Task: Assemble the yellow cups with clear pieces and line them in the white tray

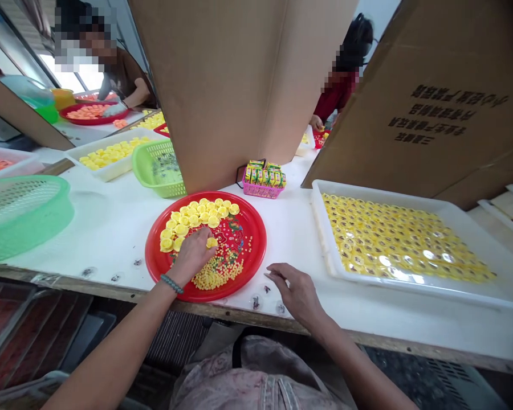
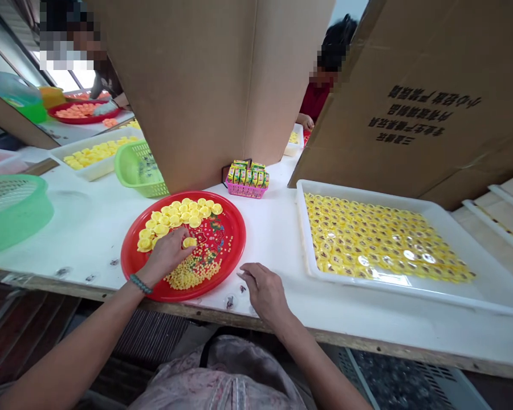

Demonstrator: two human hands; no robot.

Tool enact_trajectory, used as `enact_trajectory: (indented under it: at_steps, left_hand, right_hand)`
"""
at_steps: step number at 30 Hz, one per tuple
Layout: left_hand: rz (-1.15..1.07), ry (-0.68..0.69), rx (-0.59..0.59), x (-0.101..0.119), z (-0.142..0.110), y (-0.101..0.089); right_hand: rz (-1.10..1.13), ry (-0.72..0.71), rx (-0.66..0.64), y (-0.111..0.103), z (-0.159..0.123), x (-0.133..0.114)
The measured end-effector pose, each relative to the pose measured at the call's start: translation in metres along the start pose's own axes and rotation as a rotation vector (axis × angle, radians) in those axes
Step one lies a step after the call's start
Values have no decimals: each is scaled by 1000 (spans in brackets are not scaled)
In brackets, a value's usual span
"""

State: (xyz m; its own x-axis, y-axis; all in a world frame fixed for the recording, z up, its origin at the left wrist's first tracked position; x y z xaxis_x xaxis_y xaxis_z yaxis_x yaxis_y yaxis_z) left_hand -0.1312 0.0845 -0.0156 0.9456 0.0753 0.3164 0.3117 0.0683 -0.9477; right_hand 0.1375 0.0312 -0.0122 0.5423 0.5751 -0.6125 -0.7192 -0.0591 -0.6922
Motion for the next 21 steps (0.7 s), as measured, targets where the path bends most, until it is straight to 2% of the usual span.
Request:
enact_trajectory:
  at_steps: [3,7,9,13,17,21]
  left_hand:
    - [-52,9,-56,12,-1,8]
    - [-179,-19,-29,19,1,10]
    - [-290,-71,-47,22,-1,10]
    - [-759,-258,-241,32,-15,14]
    - [-1306,-425,-465,51,-32,20]
    - [-1600,-552,-551,66,-41,24]
  right_hand:
    - [109,77,40,5,12,-4]
    - [388,292,84,10,27,-9]
    - [527,344,99,14,33,-10]
    - [735,365,116,19,37,-9]
    - [808,405,124,18,34,-4]
    - [784,406,155,13,34,0]
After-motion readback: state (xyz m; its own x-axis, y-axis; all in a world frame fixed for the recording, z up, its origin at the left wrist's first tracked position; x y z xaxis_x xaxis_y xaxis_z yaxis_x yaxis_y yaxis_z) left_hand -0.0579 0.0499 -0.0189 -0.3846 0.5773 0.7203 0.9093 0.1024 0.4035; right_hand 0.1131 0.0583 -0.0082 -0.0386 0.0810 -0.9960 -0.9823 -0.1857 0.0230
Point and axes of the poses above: each hand's wrist, its own z-axis towards the middle knuckle, its own y-axis out of the palm, x = y × z, the point moved 1 cm from there along z, towards the middle knuckle, and after that the axes turned 13 degrees about -y, right-handed, at the moved point
